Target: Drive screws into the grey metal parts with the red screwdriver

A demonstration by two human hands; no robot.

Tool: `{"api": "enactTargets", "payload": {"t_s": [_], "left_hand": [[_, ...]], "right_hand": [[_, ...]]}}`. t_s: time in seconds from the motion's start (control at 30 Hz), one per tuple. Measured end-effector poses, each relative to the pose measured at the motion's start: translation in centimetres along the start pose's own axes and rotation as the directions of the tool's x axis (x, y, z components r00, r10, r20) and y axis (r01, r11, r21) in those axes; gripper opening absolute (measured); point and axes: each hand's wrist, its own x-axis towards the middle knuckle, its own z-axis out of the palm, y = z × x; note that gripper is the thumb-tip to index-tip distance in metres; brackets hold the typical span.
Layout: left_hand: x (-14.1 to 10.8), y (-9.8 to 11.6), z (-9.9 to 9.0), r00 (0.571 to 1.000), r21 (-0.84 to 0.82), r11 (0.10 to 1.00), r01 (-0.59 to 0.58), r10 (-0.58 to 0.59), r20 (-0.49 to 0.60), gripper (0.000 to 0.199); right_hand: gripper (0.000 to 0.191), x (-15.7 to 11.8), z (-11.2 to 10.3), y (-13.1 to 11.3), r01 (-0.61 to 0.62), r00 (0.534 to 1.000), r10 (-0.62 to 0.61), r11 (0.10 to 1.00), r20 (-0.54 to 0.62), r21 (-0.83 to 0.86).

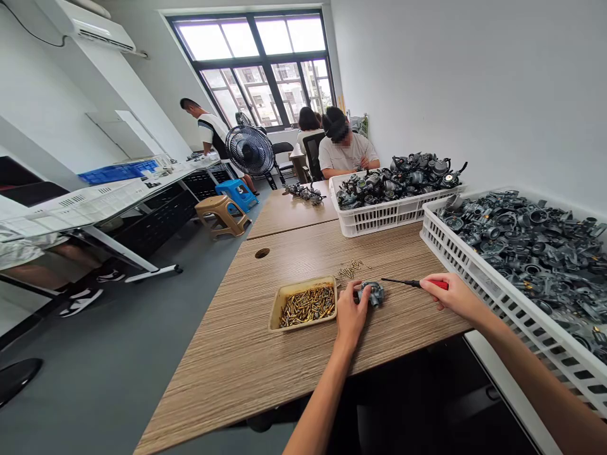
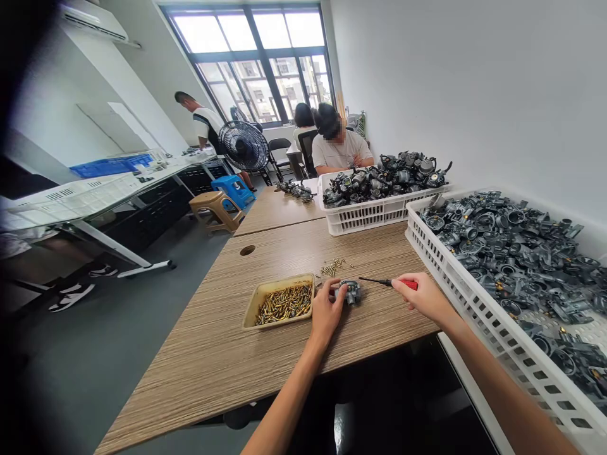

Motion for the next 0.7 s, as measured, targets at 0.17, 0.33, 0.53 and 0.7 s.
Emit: {"api": "enactTargets", "payload": {"t_s": [0.17, 0.33, 0.53, 0.7], "left_hand": [[0.1, 0.0, -0.1, 0.998, -0.029, 0.999, -0.043, 0.044, 0.037, 0.029], [0.0, 0.2, -0.3, 0.971, -0.092, 0.987, -0.133, 0.148, 0.189, 0.040], [-0.4, 0.3, -0.2, 0.915, -0.102, 0.973, -0.208, 0.230, 0.332, 0.077], [-0.5, -0.5, 0.1, 0.940, 0.008, 0.964, -0.267, 0.259, 0.222, 0.058]], "right_hand": [[0.043, -0.4, -0.1, -0.7, -0.018, 1.000, 0.018, 1.000, -0.004, -0.002], [0.044, -0.6, -0.3, -1.3, -0.020, 1.000, 0.020, 1.000, -0.015, 0.010], [0.045, -0.6, -0.3, -1.7, -0.018, 0.999, 0.019, 1.000, -0.044, 0.023], [0.046, -0.7, -0.3, -1.9, -0.046, 0.998, 0.047, 0.999, -0.050, 0.027]]}}
